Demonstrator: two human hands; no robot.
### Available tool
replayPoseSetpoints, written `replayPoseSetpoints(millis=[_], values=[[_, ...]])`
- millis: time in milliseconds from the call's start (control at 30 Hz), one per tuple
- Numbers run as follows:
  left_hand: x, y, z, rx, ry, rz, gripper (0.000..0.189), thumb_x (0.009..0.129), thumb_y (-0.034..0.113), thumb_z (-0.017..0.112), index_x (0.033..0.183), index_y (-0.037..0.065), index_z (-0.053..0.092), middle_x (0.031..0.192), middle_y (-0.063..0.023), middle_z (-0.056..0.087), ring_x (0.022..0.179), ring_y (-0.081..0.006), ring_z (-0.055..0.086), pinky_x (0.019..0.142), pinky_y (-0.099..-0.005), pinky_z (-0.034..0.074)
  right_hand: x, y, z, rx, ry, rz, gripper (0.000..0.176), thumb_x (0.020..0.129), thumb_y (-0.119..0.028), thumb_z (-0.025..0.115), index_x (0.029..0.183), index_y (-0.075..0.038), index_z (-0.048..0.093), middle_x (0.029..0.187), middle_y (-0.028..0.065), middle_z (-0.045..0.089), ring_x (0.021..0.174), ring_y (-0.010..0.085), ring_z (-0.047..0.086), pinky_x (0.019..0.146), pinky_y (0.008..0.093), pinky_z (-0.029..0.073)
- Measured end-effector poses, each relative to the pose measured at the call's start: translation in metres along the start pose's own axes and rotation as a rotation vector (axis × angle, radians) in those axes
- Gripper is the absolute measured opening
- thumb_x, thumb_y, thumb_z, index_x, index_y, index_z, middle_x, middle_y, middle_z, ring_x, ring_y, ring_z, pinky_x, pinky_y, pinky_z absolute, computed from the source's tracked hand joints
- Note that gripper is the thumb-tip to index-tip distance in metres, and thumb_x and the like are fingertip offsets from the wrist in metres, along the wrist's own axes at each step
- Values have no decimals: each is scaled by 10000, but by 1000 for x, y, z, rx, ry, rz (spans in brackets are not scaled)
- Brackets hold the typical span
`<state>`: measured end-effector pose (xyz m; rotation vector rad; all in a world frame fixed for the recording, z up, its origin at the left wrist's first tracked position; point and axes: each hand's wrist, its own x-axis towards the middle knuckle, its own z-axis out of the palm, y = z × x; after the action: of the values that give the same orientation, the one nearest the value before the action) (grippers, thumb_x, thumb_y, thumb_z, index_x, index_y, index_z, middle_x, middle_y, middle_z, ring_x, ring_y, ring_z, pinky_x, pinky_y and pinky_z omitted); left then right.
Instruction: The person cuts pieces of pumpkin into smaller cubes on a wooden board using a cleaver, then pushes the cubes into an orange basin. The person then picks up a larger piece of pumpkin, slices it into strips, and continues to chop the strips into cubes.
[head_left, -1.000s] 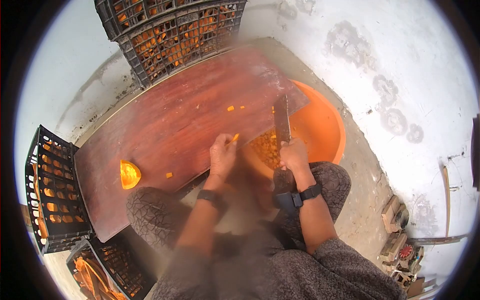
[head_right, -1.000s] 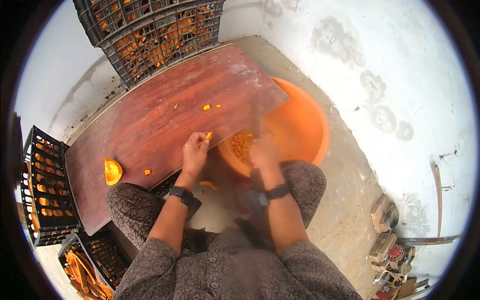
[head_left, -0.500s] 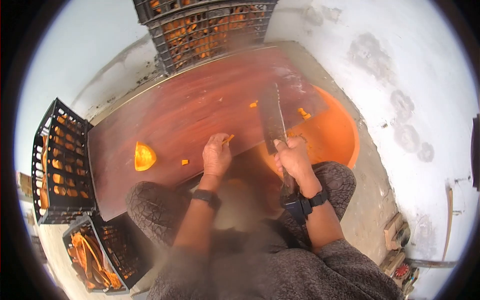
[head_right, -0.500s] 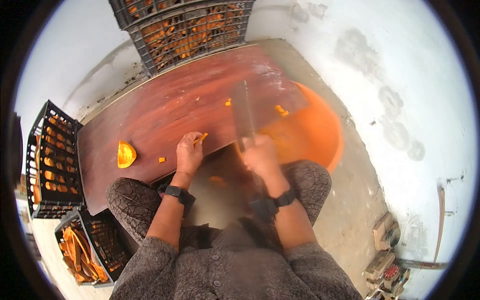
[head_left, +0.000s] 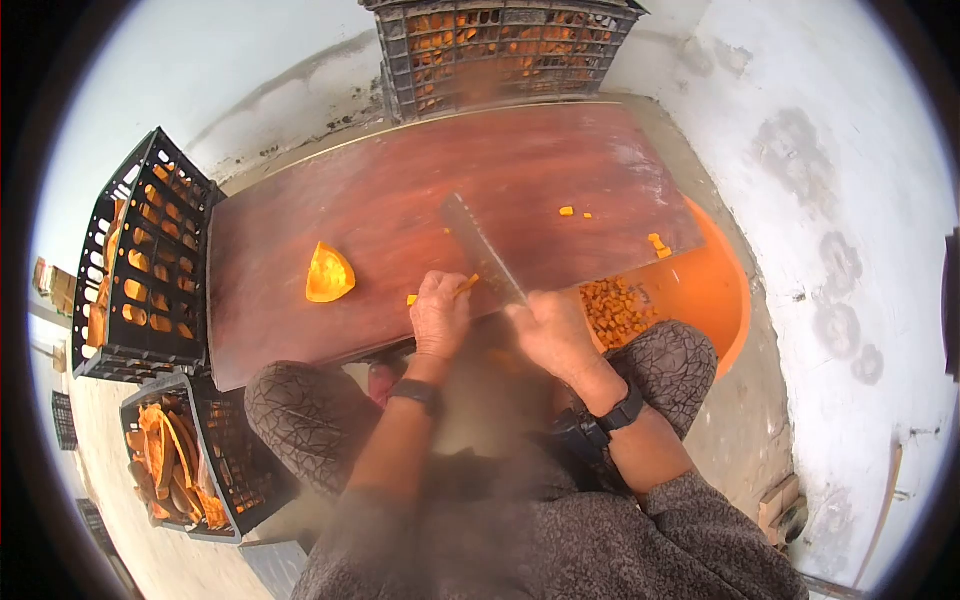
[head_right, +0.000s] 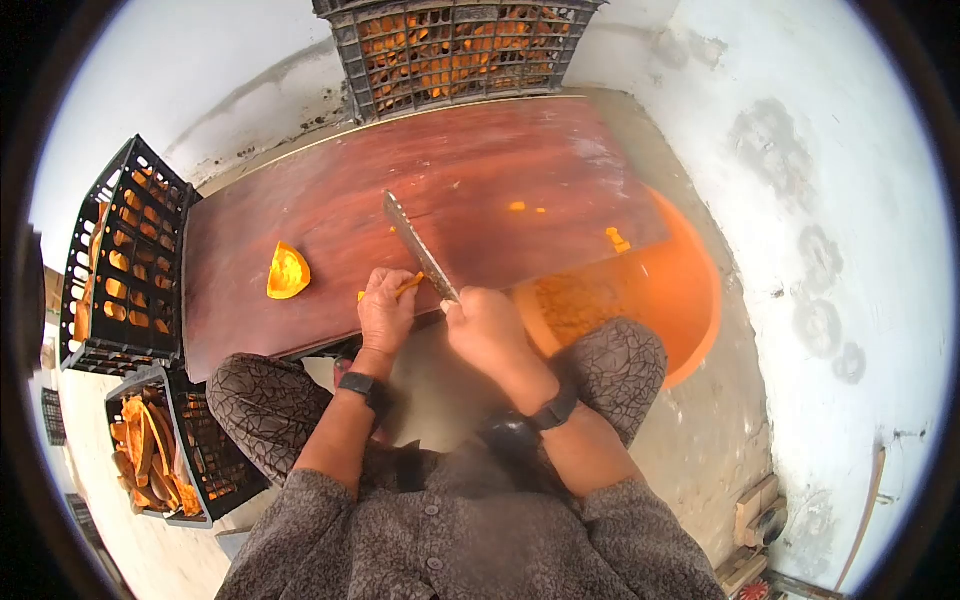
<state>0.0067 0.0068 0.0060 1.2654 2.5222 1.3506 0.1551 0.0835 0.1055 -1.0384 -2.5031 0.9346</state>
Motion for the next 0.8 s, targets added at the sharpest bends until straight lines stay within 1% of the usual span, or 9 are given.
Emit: replayPoseSetpoints(millis=[67,133,267,333,433,467,600,667,800], values=[[-1,-2,-2,17,7,-12,112,787,113,685,897,103,668,895,-90,619,837,-311,626,721,-399,508,1,-3,2,-41,-16,0,301,879,-235,593,795,54,618,742,268,618,709,428,608,663,471,472],[-3,-4,-4,34,7,19,95,797,123,673,890,109,657,904,-93,618,827,-331,628,704,-435,505,2,-4,5,-76,-63,7,308,876,-246,598,806,53,621,774,267,625,750,434,613,690,493,467],[-2,-4,-4,49,-13,-30,105,779,127,693,875,104,655,885,-91,625,820,-316,627,717,-410,509,-1,-9,5,-52,-71,3,301,871,-238,602,780,48,628,754,267,621,741,442,608,684,495,469],[-2,-9,-1,27,21,52,102,786,127,685,878,106,646,891,-104,616,813,-333,628,695,-445,505,-1,-3,10,-61,-99,16,274,873,-241,587,744,-4,635,739,225,631,747,413,620,696,497,481],[-2,-11,0,20,25,76,126,780,136,692,888,107,635,886,-115,613,794,-341,625,697,-439,506,-3,-1,11,-157,-95,-31,263,869,-240,597,744,-13,639,737,213,633,755,403,624,694,494,481],[-2,-11,-1,-7,7,56,138,782,131,682,906,105,627,888,-120,610,778,-346,622,698,-435,507,-2,5,15,-182,-107,-69,262,868,-239,600,743,-12,638,743,210,633,765,399,624,698,491,481],[-2,-4,-6,38,-44,44,104,797,92,636,898,70,634,876,-142,629,829,-350,627,729,-440,501,-4,-1,11,-154,-100,-9,257,865,-235,602,742,-13,639,749,210,636,769,396,625,700,489,481],[-4,-6,-7,66,-48,54,109,798,99,636,906,85,630,887,-130,621,809,-349,626,718,-441,507,-3,5,16,-157,-76,-75,251,864,-232,602,748,-13,642,754,207,639,770,394,628,701,488,483],[-7,-8,-14,101,-52,47,108,804,109,639,911,100,628,905,-116,619,795,-352,627,707,-444,514,1,7,17,-240,-134,-100,229,865,-220,598,775,-17,651,779,203,647,793,389,632,708,484,485]])
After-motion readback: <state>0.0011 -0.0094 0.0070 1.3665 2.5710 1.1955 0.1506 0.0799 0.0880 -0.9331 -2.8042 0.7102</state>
